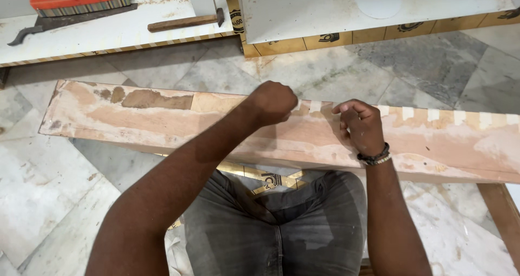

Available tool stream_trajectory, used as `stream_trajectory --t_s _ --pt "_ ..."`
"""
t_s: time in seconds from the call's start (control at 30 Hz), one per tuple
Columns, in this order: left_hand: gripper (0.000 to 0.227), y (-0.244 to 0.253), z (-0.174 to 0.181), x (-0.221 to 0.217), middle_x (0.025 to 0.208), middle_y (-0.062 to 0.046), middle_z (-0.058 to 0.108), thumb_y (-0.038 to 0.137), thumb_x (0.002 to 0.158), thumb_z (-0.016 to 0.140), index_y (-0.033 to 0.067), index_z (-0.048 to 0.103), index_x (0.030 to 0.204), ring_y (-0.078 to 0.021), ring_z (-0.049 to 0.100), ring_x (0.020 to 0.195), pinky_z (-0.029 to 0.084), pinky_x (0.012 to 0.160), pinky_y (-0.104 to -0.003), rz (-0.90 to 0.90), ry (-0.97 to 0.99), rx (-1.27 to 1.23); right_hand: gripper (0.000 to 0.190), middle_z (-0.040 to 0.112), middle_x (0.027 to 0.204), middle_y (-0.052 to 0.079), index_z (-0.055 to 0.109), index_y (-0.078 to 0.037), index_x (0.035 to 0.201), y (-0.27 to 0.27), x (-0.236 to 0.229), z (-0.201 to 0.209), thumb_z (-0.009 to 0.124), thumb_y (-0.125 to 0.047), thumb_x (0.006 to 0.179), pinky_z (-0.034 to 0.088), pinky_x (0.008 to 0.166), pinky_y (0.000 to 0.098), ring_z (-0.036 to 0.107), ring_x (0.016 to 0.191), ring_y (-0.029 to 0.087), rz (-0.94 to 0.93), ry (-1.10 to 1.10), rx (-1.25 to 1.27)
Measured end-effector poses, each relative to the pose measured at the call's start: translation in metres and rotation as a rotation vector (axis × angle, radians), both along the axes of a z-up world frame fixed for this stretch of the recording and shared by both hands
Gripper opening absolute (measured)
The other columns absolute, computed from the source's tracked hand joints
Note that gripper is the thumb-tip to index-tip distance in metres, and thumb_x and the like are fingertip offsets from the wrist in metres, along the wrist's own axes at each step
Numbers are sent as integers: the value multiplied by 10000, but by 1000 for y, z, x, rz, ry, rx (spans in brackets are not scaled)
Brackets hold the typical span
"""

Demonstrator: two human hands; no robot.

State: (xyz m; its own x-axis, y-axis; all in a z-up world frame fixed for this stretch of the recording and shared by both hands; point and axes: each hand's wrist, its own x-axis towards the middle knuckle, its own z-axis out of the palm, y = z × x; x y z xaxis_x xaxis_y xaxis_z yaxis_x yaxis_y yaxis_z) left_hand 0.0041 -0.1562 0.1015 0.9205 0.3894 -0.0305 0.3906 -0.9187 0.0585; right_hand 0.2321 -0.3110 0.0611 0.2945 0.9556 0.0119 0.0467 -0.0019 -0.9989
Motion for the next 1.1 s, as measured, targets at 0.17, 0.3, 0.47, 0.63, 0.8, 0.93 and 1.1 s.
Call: stream_trajectory --t_s 0.17,0.3,0.47,0.63,0.8,0.93,1.1 --pt "99 2 -12 8 798 -143 717 72 822 664 79 707 733 -333 720 740 583 650 -448 -75 0 112 308 578 635 -15 714 -21 958 1 2 3 609 -290 1064 399 436 230 529 494 60 41 0 12" --pt "79 -1 -20 0 831 -132 725 72 835 660 79 701 768 -307 732 744 592 626 -431 -76 -40 175 312 578 636 -10 711 -17 957 2 2 0 624 -299 1059 393 434 232 531 497 63 26 -6 15" --pt "127 -5 -23 3 925 -153 719 159 885 659 47 680 940 -315 728 791 588 676 -438 90 -59 50 292 588 628 -3 713 -19 954 4 6 -7 596 -252 1086 390 426 231 535 486 62 19 -21 40" --pt "195 -5 -27 -7 968 -149 707 226 945 606 58 683 1005 -335 713 837 568 714 -466 251 -287 -18 130 681 749 7 757 -46 996 6 -4 -6 721 -171 996 455 530 256 577 620 80 -38 -329 120" --pt "443 -8 -27 -35 811 -146 716 396 1029 558 84 739 772 -342 701 782 540 735 -491 541 -474 -155 233 727 921 42 772 -106 1075 11 -51 14 827 -179 861 564 696 316 676 791 165 -64 -835 131" --pt "545 -10 -30 -30 728 -149 720 498 1024 494 105 746 744 -362 700 718 539 704 -494 619 -355 -194 243 700 1002 94 765 -97 1024 28 -92 29 820 -234 831 558 718 378 692 824 266 -32 -958 128" --pt "601 1 -33 -28 736 -153 728 533 1013 444 97 764 752 -353 711 732 553 681 -485 602 -306 -202 125 684 1011 85 702 -113 928 46 -112 33 731 -231 901 544 710 430 689 824 298 -35 -1126 -59"
